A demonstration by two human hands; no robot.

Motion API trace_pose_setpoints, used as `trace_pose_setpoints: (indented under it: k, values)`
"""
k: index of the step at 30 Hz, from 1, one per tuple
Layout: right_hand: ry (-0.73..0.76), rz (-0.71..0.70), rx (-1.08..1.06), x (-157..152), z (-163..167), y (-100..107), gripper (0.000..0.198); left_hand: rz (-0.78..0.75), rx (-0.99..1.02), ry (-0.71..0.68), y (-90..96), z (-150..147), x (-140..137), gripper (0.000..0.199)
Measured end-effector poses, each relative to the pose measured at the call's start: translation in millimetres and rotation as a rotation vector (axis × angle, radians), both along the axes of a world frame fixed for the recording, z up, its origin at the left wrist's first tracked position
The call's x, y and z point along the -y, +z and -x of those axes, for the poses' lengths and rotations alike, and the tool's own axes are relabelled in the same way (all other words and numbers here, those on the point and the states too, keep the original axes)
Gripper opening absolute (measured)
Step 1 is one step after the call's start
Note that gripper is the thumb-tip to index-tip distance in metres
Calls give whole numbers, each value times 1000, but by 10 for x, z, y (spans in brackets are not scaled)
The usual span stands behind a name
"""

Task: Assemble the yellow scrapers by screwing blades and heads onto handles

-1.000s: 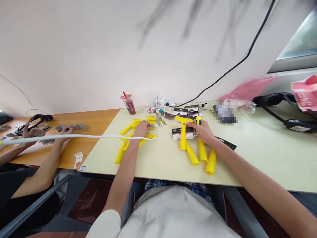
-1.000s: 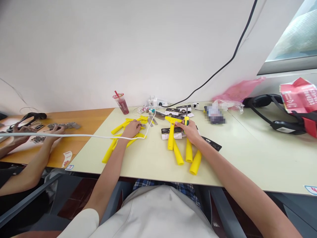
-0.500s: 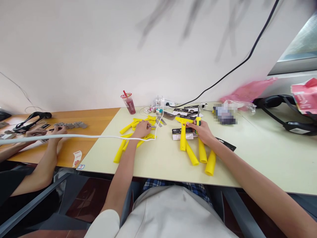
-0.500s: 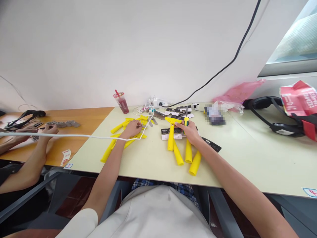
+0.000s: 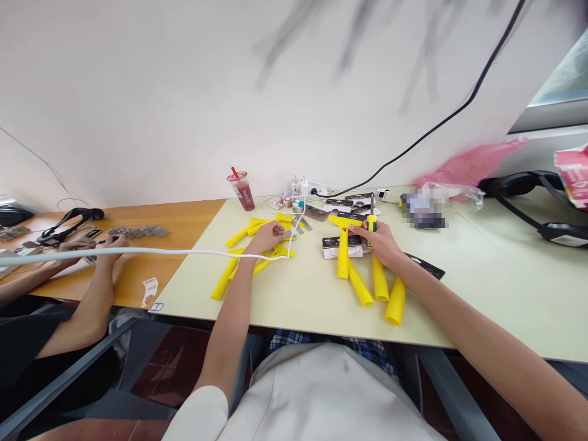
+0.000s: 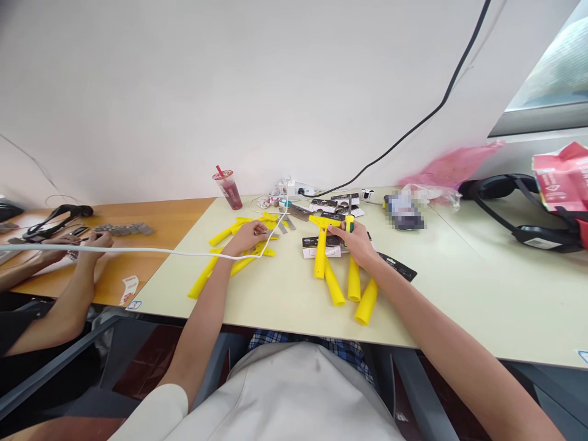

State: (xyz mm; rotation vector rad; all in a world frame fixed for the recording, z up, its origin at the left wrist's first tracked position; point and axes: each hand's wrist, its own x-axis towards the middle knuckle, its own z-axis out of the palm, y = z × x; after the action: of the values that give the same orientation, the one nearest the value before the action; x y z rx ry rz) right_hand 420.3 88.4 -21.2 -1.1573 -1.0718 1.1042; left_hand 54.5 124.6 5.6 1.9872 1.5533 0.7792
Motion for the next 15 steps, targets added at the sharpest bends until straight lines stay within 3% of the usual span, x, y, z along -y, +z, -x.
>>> trace_pose_setpoints:
  k: [7, 12, 15]
  values:
    - [2, -3, -1, -8, -14, -20, 67, -167, 180, 61, 107, -50, -28, 8]
    - [6, 3, -8, -19, -20, -43, 65, -243, 564, 64, 168, -55, -50, 21]
    - [-6, -1, -10, -20, -17, -39, 66, -248, 574, 145, 267, 35, -47, 24]
